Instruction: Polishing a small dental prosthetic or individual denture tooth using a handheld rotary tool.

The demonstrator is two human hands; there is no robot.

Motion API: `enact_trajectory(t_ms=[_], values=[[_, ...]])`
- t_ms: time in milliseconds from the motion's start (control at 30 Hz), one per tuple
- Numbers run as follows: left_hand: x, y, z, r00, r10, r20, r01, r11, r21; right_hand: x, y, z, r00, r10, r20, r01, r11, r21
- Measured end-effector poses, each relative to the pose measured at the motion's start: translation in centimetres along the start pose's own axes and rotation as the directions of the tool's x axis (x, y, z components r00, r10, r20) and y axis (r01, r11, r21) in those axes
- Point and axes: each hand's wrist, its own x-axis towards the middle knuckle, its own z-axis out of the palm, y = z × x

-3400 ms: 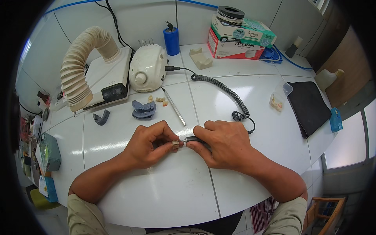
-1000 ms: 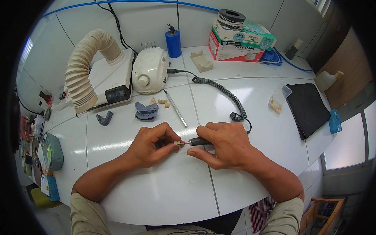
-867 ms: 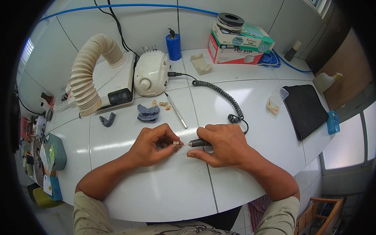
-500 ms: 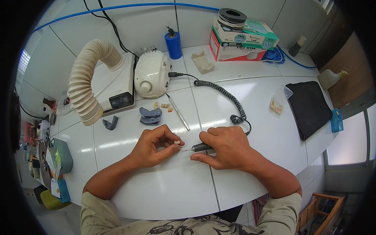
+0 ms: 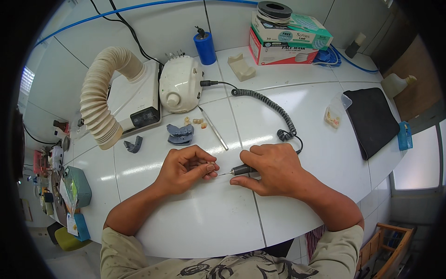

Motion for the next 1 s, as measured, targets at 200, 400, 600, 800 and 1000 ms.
enact_trajectory(t_ms=[200, 400, 600, 800, 1000], values=[[0.1, 0.1, -0.1, 0.999, 0.021, -0.032, -0.02, 1.0, 0.019, 0.0, 0.1, 0.0, 1.0, 0.001, 0.005, -0.001, 1.0, -0.002], [0.4, -0.2, -0.3, 0.999, -0.002, -0.036, 0.003, 1.0, 0.024, 0.0, 0.2, 0.1, 1.0, -0.006, -0.012, 0.006, 1.0, -0.011], [0.9, 0.0, -0.4, 0.997, 0.011, -0.071, -0.012, 1.0, -0.011, -0.1, 0.3, 0.1, 1.0, -0.013, -0.021, 0.014, 1.0, 0.001], [1.0, -0.2, -1.3, 0.999, -0.01, 0.032, 0.012, 0.998, -0.069, -0.1, 0.3, 0.2, 1.0, -0.006, 0.019, 0.006, 1.0, -0.001], [0.9, 0.1, -1.0, 0.996, -0.078, 0.03, 0.081, 0.992, -0.098, -0.1, 0.3, 0.2, 1.0, -0.023, -0.003, 0.023, 1.0, -0.002]])
